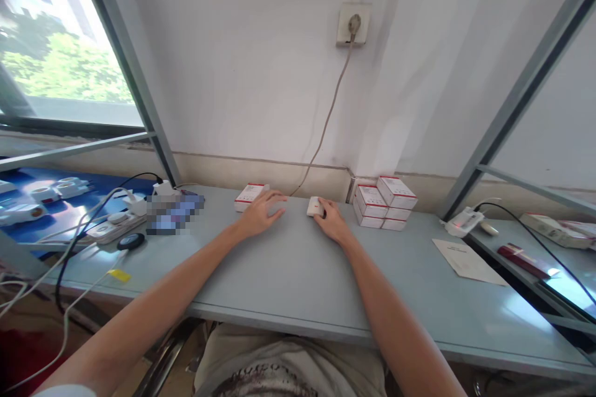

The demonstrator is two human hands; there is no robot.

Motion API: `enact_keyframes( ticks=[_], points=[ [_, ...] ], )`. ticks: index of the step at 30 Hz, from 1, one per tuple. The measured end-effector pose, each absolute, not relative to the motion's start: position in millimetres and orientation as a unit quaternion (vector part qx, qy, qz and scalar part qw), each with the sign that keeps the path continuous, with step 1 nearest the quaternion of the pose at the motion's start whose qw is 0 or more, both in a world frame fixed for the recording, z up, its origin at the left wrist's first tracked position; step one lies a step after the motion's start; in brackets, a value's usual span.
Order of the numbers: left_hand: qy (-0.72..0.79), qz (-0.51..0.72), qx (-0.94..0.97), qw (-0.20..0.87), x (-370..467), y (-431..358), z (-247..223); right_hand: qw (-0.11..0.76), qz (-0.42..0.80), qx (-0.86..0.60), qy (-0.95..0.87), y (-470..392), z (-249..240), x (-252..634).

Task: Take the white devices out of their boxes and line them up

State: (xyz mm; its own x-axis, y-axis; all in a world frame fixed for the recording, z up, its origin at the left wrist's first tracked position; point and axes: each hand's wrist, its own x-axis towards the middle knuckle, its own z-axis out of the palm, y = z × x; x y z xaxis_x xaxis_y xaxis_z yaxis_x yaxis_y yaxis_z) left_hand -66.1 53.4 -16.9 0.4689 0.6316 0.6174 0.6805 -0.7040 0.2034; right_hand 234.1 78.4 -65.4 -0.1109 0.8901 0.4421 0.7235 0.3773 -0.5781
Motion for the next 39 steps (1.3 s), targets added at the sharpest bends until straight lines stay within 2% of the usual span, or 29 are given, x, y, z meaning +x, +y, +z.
enact_keyframes(
  ticks=[5, 9, 18, 26, 29, 34, 39],
  points=[
    [-0.370, -0.263, -0.890, -0.050, -61.5, 54.7, -37.4, 0.355, 0.095, -0.556, -0.745, 78.2, -63.9, 232.3],
    [-0.392, -0.250, -0.881, -0.087, -66.0, 60.2, -42.8, 0.341, 0.094, -0.566, -0.744, 77.8, -63.7, 231.5],
    [-0.414, -0.242, -0.871, -0.111, -69.3, 72.2, -48.0, 0.297, 0.089, -0.573, -0.758, 66.0, -49.2, 227.9],
    [-0.423, -0.236, -0.868, -0.112, -69.5, 69.8, -47.1, 0.318, 0.097, -0.559, -0.760, 64.4, -47.5, 228.1],
    [-0.422, -0.236, -0.868, -0.115, -70.0, 70.0, -46.9, 0.346, 0.038, -0.545, -0.763, 61.9, -35.5, 233.9],
    [-0.419, -0.241, -0.868, -0.117, -70.5, 69.8, -47.1, 0.429, -0.148, -0.559, -0.694, 48.8, -1.7, 255.0],
    [-0.422, -0.231, -0.868, -0.125, -69.8, 67.2, -45.2, 0.495, -0.251, -0.667, -0.498, 37.5, 13.3, 286.7]
  ],
)
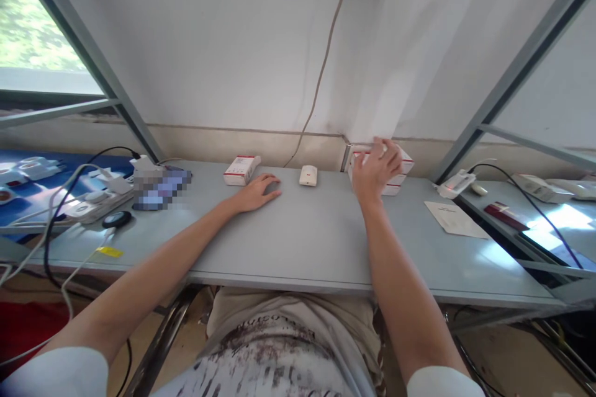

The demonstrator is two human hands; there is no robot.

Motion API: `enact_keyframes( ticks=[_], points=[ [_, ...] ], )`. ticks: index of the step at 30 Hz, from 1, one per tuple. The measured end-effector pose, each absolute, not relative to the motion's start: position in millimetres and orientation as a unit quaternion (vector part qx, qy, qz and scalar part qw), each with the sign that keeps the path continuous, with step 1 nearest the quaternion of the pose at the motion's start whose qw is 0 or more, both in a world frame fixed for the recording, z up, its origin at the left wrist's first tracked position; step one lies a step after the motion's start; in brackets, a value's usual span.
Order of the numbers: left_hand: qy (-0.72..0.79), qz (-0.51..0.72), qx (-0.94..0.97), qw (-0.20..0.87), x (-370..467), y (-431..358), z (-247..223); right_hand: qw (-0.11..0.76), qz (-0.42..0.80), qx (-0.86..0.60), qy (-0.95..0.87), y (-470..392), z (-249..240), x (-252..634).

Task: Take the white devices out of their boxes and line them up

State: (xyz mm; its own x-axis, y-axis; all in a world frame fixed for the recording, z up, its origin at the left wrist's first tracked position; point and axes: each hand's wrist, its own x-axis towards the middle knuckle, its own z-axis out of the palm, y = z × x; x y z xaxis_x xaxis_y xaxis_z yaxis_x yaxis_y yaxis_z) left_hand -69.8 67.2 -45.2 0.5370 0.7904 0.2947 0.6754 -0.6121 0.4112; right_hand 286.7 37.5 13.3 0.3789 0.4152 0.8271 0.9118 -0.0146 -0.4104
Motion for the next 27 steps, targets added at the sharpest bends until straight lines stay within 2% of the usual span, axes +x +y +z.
enact_keyframes(
  ticks=[5, 18, 22, 27],
  points=[
    [0.421, 0.229, 0.869, 0.125, -70.4, 65.9, -43.5, 0.500, -0.239, -0.744, -0.373, 43.8, 4.5, 308.7],
    [0.422, 0.237, 0.867, 0.120, -70.8, 66.2, -44.5, 0.530, -0.108, -0.788, -0.296, 52.3, 4.8, 335.4],
    [0.421, 0.238, 0.867, 0.121, -70.5, 67.8, -46.3, 0.548, -0.140, -0.764, -0.310, 47.5, 11.6, 329.8],
    [0.413, 0.256, 0.865, 0.121, -69.4, 64.3, -42.8, 0.593, -0.183, -0.660, -0.422, 41.2, 16.7, 292.0]
  ],
)
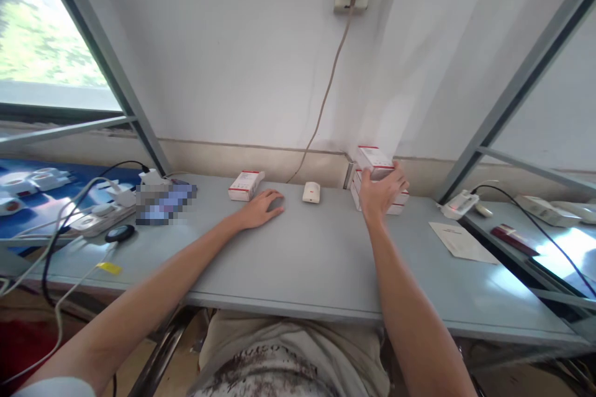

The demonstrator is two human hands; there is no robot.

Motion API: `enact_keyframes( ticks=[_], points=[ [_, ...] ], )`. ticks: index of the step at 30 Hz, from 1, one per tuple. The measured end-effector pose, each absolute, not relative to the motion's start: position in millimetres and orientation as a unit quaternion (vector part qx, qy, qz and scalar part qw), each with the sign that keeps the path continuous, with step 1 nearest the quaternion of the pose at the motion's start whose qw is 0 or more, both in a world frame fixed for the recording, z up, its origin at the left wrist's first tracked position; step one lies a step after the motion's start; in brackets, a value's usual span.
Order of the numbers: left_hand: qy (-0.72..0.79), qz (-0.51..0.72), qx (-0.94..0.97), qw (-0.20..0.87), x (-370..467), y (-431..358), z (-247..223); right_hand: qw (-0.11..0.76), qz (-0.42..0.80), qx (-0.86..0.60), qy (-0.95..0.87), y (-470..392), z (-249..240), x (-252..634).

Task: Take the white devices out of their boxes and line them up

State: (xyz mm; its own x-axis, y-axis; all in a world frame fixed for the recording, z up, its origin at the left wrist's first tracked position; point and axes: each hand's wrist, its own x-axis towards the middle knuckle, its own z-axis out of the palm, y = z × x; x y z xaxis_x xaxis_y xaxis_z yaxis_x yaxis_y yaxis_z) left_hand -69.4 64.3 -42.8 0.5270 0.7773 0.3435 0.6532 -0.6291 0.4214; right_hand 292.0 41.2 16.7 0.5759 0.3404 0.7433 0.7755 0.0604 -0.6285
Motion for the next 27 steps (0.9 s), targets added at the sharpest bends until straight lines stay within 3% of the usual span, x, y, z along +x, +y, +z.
enact_keyframes(
  ticks=[4, 10, 14, 21, 27],
  points=[
    [0.391, 0.306, 0.851, 0.171, -59.1, 50.5, -31.0, 0.589, -0.116, -0.575, -0.556, 34.0, 3.3, 235.7],
    [0.365, 0.494, 0.665, 0.425, -31.3, 40.6, -26.7, 0.537, -0.035, -0.433, -0.723, 16.2, -18.4, 167.6],
    [0.352, 0.535, 0.574, 0.510, -24.0, 45.3, -29.3, 0.530, -0.030, -0.390, -0.753, 10.8, -23.3, 159.8],
    [0.387, 0.559, 0.566, 0.467, -30.3, 45.2, -23.2, 0.509, 0.055, -0.379, -0.770, 8.0, -24.8, 161.4],
    [0.389, 0.546, 0.632, 0.389, -33.2, 41.5, -14.8, 0.599, 0.074, -0.457, -0.654, 12.4, -15.8, 172.3]
  ],
)
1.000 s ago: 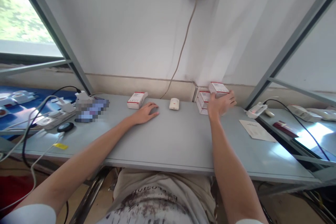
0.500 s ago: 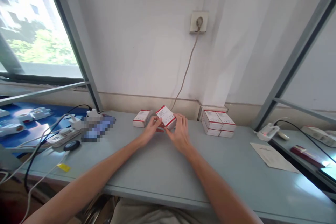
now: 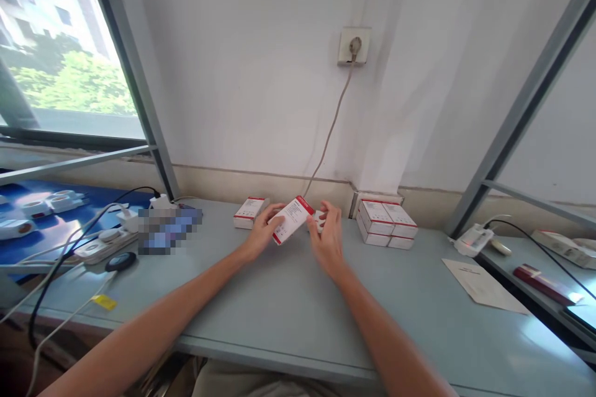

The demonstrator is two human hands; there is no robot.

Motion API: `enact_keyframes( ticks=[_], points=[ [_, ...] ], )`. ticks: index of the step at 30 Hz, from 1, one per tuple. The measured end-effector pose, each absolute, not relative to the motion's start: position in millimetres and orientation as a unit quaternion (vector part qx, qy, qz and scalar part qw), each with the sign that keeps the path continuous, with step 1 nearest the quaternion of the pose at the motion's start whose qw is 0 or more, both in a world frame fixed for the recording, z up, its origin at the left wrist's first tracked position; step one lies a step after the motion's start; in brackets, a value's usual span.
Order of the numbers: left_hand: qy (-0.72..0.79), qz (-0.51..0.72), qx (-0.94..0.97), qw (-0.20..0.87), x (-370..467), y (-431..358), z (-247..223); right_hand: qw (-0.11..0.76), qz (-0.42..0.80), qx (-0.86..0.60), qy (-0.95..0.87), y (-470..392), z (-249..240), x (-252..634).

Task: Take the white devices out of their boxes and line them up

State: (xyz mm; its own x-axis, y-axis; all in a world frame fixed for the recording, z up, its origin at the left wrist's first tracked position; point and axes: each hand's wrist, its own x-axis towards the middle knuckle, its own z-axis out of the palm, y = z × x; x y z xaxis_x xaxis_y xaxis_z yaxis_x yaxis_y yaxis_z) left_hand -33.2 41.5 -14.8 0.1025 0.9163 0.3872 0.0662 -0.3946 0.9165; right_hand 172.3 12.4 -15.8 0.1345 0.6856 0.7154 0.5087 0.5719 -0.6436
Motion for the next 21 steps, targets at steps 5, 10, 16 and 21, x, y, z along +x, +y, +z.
enact_keyframes(
  ticks=[5, 10, 16, 21],
  points=[
    [0.348, 0.527, 0.675, 0.381, -30.6, 33.8, -11.5, 0.600, 0.232, -0.467, -0.607, 21.6, -15.2, 179.3],
    [0.353, 0.524, 0.689, 0.355, -31.1, 32.1, -12.7, 0.580, 0.352, -0.422, -0.602, 28.8, -21.6, 175.0],
    [0.370, 0.486, 0.736, 0.291, -36.7, 33.0, -14.7, 0.602, 0.355, -0.433, -0.570, 25.5, -19.4, 171.9],
    [0.371, 0.451, 0.794, 0.169, -39.6, 26.7, -13.1, 0.614, 0.346, -0.458, -0.542, 26.5, -19.7, 171.1]
  ],
)
